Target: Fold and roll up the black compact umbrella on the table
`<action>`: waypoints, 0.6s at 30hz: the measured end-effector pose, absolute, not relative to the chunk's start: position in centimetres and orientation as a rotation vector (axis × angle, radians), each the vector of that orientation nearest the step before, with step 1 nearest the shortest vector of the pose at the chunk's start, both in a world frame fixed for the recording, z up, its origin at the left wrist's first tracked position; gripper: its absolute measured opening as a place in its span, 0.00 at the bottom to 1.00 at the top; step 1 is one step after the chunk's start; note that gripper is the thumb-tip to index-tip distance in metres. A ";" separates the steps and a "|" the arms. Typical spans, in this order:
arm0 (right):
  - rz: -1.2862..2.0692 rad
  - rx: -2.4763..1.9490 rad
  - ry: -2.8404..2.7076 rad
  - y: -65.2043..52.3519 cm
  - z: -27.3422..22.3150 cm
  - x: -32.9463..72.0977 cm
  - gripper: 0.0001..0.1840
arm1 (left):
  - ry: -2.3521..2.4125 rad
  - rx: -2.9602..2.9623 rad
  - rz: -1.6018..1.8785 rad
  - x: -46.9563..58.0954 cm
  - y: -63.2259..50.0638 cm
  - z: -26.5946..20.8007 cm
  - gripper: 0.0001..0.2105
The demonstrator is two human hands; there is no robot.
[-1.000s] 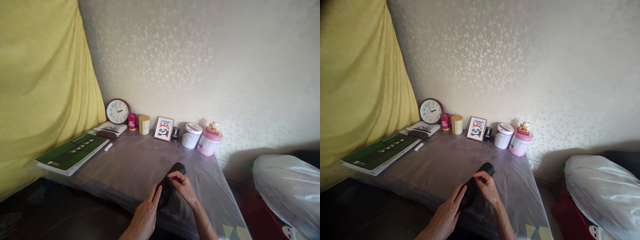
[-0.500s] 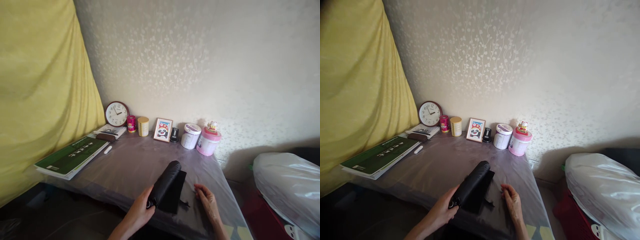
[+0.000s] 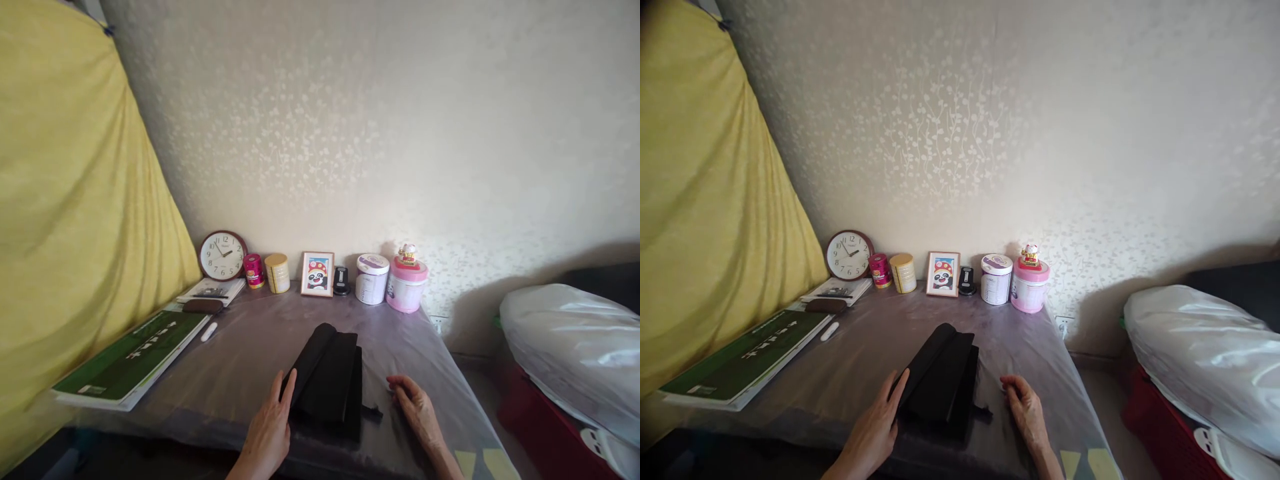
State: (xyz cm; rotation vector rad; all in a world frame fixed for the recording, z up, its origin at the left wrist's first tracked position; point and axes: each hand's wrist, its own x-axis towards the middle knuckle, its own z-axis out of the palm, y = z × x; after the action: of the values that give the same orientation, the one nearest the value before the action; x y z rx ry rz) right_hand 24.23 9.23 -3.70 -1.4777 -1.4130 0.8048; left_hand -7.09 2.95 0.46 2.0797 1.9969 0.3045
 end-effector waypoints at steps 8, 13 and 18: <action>0.759 -1.461 -1.437 9.3 -4.2 24.2 0.19 | 1.507 1.485 0.725 -8.2 4.1 2.2 0.37; 0.724 -1.419 -1.412 9.1 -4.0 24.0 0.17 | 1.315 1.225 0.800 -7.5 4.4 3.1 0.26; 0.674 -1.395 -1.424 8.8 -3.5 23.9 0.15 | 1.737 1.893 0.799 -5.8 4.9 4.4 0.23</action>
State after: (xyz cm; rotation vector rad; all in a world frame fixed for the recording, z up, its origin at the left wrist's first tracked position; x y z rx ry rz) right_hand 23.87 8.82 -3.51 -1.3953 -1.4243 0.6738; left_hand -5.78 4.86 4.35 1.8934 1.7366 0.7988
